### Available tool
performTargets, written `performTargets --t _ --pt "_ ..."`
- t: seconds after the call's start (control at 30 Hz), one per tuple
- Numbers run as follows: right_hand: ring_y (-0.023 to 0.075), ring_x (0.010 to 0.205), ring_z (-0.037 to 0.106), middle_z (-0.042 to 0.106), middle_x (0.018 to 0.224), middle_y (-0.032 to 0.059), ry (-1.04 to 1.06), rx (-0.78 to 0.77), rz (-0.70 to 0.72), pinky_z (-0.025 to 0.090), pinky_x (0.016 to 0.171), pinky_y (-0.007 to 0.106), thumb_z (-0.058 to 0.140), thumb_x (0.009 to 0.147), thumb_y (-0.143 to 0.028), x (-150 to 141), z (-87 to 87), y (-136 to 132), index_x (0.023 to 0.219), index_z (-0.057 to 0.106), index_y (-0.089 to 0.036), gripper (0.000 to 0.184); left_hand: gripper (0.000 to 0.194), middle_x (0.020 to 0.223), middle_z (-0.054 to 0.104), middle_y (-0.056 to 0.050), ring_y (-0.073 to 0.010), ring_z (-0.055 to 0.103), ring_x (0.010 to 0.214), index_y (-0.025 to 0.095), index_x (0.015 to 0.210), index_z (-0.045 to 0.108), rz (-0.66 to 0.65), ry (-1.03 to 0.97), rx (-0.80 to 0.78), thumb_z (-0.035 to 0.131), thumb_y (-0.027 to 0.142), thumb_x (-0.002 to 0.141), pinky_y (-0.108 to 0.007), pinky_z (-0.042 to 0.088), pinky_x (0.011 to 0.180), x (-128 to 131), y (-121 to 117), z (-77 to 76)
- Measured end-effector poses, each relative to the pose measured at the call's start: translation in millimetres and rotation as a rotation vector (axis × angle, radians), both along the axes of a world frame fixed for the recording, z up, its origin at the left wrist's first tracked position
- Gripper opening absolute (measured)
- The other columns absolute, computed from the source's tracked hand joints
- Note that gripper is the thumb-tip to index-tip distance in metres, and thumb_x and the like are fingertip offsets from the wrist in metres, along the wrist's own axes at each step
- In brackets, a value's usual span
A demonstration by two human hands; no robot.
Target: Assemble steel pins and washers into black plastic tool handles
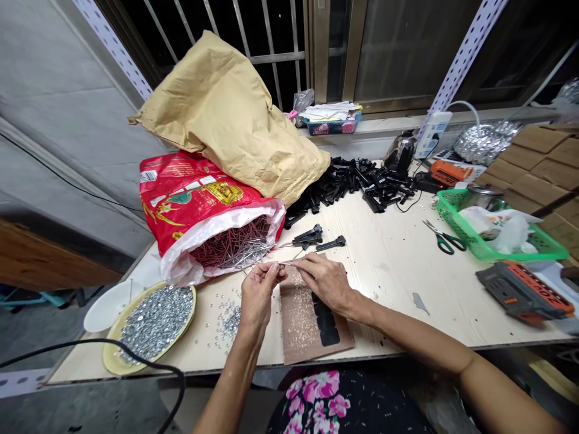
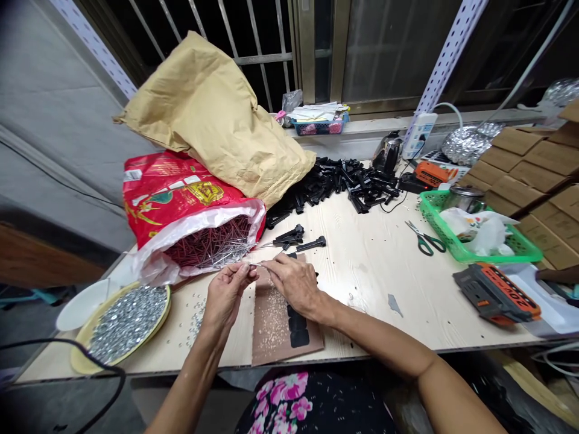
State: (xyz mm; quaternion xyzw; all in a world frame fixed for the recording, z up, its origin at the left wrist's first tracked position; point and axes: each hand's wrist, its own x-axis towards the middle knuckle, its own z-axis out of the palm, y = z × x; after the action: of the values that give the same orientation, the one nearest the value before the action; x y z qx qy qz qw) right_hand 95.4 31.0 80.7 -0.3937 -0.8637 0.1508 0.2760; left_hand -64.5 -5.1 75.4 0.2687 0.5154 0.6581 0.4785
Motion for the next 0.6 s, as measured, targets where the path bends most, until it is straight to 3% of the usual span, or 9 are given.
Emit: performTargets --t 0.6 --pt "0.0119 0.084 0.060 0.064 0.100 0.0010 -0.140 0.109 -0.027 0.038 0.063 0.023 0.038 0.097 -0.027 -5.9 2.3 -3.2 0.113 0.060 -0.026 0.027 0.023 0.071 0.064 0.000 -0.0099 0.060 0.067 0.013 0.081 0.064 0.037 0.140 0.033 0.074 0.030 0.068 -0.025 0.049 0.073 -7.4 -4.2 -10.2"
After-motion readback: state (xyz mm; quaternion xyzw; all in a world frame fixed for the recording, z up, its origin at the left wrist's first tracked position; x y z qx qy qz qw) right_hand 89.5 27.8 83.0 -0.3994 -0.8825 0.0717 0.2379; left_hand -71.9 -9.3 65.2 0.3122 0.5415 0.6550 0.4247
